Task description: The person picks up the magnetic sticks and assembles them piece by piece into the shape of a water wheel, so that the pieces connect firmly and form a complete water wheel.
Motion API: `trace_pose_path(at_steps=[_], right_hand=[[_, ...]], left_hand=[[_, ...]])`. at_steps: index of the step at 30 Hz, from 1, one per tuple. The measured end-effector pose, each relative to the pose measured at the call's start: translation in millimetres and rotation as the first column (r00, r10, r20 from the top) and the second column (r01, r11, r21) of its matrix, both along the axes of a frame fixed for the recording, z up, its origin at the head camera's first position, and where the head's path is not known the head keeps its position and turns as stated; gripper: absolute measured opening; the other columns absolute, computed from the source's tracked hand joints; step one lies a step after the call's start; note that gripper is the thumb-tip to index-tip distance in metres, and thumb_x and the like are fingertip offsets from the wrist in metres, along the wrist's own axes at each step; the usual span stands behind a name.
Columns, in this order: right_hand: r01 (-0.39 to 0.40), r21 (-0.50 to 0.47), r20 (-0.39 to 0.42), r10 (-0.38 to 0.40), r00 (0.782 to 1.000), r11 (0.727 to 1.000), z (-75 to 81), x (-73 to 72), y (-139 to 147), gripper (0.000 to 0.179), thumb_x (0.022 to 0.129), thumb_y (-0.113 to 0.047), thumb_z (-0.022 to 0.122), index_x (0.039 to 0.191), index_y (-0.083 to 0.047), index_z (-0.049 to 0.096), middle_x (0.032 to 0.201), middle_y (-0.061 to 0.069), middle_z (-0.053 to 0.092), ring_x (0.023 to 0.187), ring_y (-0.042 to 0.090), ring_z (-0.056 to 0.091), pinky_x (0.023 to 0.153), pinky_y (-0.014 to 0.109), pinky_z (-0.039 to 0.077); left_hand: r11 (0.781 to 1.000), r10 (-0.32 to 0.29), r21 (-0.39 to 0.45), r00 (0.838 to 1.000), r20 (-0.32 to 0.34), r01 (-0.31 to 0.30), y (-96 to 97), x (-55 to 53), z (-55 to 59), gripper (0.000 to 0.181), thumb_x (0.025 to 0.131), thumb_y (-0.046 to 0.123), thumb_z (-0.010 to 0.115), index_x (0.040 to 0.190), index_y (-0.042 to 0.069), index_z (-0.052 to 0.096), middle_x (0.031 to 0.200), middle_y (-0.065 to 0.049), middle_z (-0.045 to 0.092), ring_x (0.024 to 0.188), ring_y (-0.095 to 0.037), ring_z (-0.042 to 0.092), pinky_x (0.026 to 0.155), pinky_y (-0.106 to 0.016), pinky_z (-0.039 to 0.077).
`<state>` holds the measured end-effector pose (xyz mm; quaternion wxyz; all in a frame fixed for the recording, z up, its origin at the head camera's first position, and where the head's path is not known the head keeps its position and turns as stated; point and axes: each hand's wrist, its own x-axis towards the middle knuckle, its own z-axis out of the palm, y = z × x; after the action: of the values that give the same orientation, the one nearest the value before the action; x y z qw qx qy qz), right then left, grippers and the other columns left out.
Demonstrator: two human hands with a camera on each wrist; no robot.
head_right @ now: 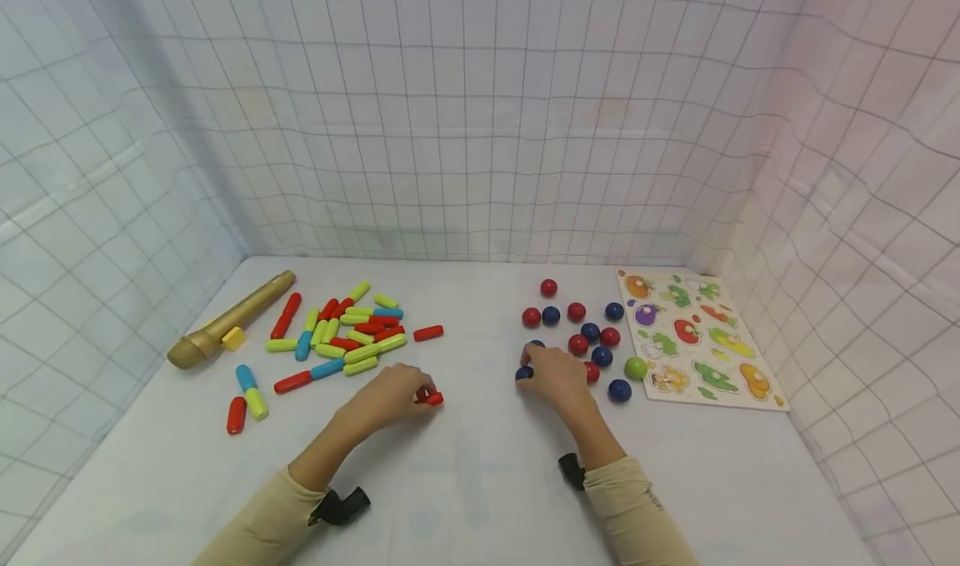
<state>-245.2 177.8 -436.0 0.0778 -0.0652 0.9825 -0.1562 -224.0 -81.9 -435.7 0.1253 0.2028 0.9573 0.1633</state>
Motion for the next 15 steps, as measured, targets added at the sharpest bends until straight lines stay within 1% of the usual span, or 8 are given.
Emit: trace_pose_path(at_steps=[4, 8, 11, 15], right_hand=[[-0.089, -0.026, 0.017, 0.089, 0.996, 0.996, 3.8, 5.9, -22, 0.027, 0.079, -0.029, 0.079, 0.101, -0.021, 0.066, 0.088, 0.0, 0.068, 0.074, 0.016, 0.058, 0.064, 0.03, 0.047], [-0.175, -0.067, 0.037, 0.178, 0.983, 0.982, 6.8, 10.7, -40, 0.025, 0.08, -0.029, 0.079, 0.1, -0.023, 0.065, 0.096, 0.0, 0.071, 0.08, 0.015, 0.061, 0.068, 0.032, 0.05], [-0.229, -0.084, 0.034, 0.233, 0.972, 0.97, 7.3, 13.6, -49, 0.024, 0.081, -0.029, 0.078, 0.101, -0.024, 0.065, 0.101, 0.001, 0.073, 0.087, 0.017, 0.063, 0.071, 0.034, 0.051], [-0.284, -0.095, 0.023, 0.287, 0.958, 0.954, 5.7, 17.6, -55, 0.024, 0.082, -0.03, 0.077, 0.101, -0.024, 0.065, 0.104, 0.0, 0.074, 0.094, 0.021, 0.066, 0.071, 0.034, 0.051]], left_hand=[[1.0, 0.003, -0.007, 0.999, 0.032, -0.003, 5.8, 3.7, 1.7, 0.021, 0.082, 0.024, 0.078, 0.098, 0.01, 0.075, 0.077, 0.003, 0.065, 0.075, -0.013, 0.053, 0.076, -0.032, 0.05], [1.0, -0.017, 0.002, 0.999, 0.051, 0.017, 9.9, 4.4, 4.6, 0.02, 0.083, 0.023, 0.077, 0.097, 0.009, 0.075, 0.075, 0.002, 0.065, 0.072, -0.014, 0.054, 0.073, -0.029, 0.052], [0.999, -0.03, 0.02, 0.998, 0.064, 0.029, 12.4, 4.4, 4.9, 0.019, 0.084, 0.022, 0.076, 0.096, 0.008, 0.076, 0.075, 0.002, 0.065, 0.07, -0.013, 0.054, 0.072, -0.027, 0.052], [0.999, -0.03, 0.042, 0.994, 0.102, 0.026, 15.0, 5.8, 3.4, 0.018, 0.085, 0.021, 0.075, 0.095, 0.006, 0.075, 0.072, 0.002, 0.062, 0.066, -0.013, 0.053, 0.066, -0.024, 0.049]])
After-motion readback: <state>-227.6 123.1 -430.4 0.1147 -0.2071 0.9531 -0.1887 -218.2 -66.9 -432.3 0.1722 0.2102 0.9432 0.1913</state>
